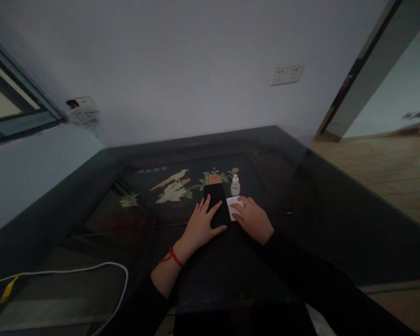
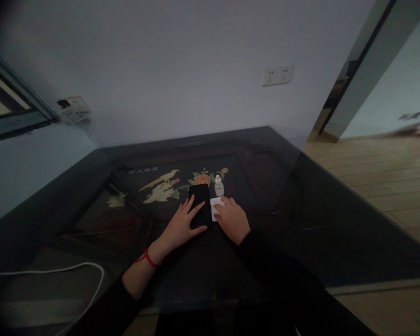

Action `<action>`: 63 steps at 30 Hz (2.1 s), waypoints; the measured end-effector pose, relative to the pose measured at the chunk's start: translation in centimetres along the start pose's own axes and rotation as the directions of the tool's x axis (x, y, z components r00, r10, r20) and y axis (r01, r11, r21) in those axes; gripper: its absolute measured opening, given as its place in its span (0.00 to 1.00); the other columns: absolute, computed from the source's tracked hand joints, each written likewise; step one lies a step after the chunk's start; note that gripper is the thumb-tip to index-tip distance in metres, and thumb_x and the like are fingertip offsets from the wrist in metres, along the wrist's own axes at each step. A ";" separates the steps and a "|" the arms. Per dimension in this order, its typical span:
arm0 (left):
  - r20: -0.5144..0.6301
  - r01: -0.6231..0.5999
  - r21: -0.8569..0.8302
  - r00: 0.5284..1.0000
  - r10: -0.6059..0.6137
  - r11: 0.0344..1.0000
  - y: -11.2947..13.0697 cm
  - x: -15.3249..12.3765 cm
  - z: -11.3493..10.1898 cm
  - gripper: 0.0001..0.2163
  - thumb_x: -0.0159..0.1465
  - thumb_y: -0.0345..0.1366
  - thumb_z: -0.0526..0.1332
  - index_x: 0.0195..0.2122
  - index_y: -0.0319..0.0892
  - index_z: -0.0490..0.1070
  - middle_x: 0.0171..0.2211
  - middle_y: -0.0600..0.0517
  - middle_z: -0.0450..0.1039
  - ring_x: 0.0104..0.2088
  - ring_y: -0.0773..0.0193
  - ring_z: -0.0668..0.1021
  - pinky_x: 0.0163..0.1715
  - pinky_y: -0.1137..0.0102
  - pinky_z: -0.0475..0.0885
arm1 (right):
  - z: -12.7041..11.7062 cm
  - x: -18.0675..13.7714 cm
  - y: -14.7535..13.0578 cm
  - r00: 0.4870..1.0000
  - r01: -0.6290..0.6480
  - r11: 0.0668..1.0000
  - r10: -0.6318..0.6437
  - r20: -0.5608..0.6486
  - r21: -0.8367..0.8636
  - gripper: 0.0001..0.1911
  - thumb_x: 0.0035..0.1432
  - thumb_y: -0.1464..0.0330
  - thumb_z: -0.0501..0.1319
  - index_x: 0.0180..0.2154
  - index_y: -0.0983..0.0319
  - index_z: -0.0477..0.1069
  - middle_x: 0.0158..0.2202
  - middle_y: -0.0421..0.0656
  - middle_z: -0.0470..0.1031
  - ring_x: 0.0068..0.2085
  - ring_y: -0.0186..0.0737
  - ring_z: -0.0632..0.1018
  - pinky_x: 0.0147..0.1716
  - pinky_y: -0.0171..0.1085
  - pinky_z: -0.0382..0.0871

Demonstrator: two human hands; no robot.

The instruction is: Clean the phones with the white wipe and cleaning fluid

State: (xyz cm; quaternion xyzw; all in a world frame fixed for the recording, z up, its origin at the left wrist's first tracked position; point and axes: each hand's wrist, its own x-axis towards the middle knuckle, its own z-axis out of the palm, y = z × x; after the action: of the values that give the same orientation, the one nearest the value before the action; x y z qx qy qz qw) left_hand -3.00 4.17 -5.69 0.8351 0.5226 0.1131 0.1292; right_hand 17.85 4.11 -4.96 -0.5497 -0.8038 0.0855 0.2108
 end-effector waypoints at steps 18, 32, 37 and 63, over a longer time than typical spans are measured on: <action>-0.003 0.010 -0.176 1.000 -0.011 0.984 -0.3 0.2 0.0 0.37 0.56 0.45 0.66 0.66 0.49 0.54 0.70 0.40 0.38 0.68 0.44 0.44 0.63 0.45 0.50 | 2.6 7.9 4.3 0.981 -0.177 0.940 0.193 -0.026 0.293 0.16 0.64 0.62 0.59 0.49 0.64 0.68 0.48 0.46 0.72 0.44 0.41 0.76 0.42 0.45 0.74; -0.047 0.007 -0.204 0.999 -0.016 0.979 0.0 0.1 0.7 0.38 0.56 0.44 0.66 0.66 0.49 0.52 0.70 0.41 0.37 0.69 0.45 0.45 0.63 0.45 0.50 | 3.4 7.2 4.0 0.972 -0.097 0.911 0.173 -0.158 0.400 0.17 0.49 0.66 0.67 0.42 0.63 0.70 0.38 0.44 0.74 0.35 0.39 0.73 0.38 0.39 0.67; -0.048 0.025 -0.230 0.998 -0.037 0.973 0.5 0.0 0.3 0.39 0.55 0.43 0.67 0.66 0.49 0.53 0.70 0.43 0.37 0.69 0.45 0.46 0.64 0.48 0.51 | 3.0 7.0 4.0 0.972 -0.088 0.898 0.173 -0.161 0.432 0.18 0.49 0.68 0.66 0.43 0.63 0.69 0.38 0.45 0.75 0.35 0.38 0.74 0.37 0.39 0.68; -0.200 -0.333 -0.941 0.683 -0.703 -0.056 -0.9 1.2 -2.4 0.05 0.53 0.29 0.62 0.31 0.39 0.69 0.20 0.61 0.53 0.20 0.76 0.57 0.21 0.76 0.54 | -1.3 1.9 4.8 0.943 -0.082 0.754 0.270 -0.194 0.652 0.10 0.49 0.62 0.64 0.26 0.59 0.65 0.18 0.35 0.67 0.20 0.33 0.67 0.21 0.33 0.59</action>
State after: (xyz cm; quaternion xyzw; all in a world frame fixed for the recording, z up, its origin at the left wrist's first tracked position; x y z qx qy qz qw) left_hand -4.04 5.93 -3.63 0.2699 0.4039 0.7208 0.4945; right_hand 21.90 7.53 -5.07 -0.5260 -0.6337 0.2941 0.4851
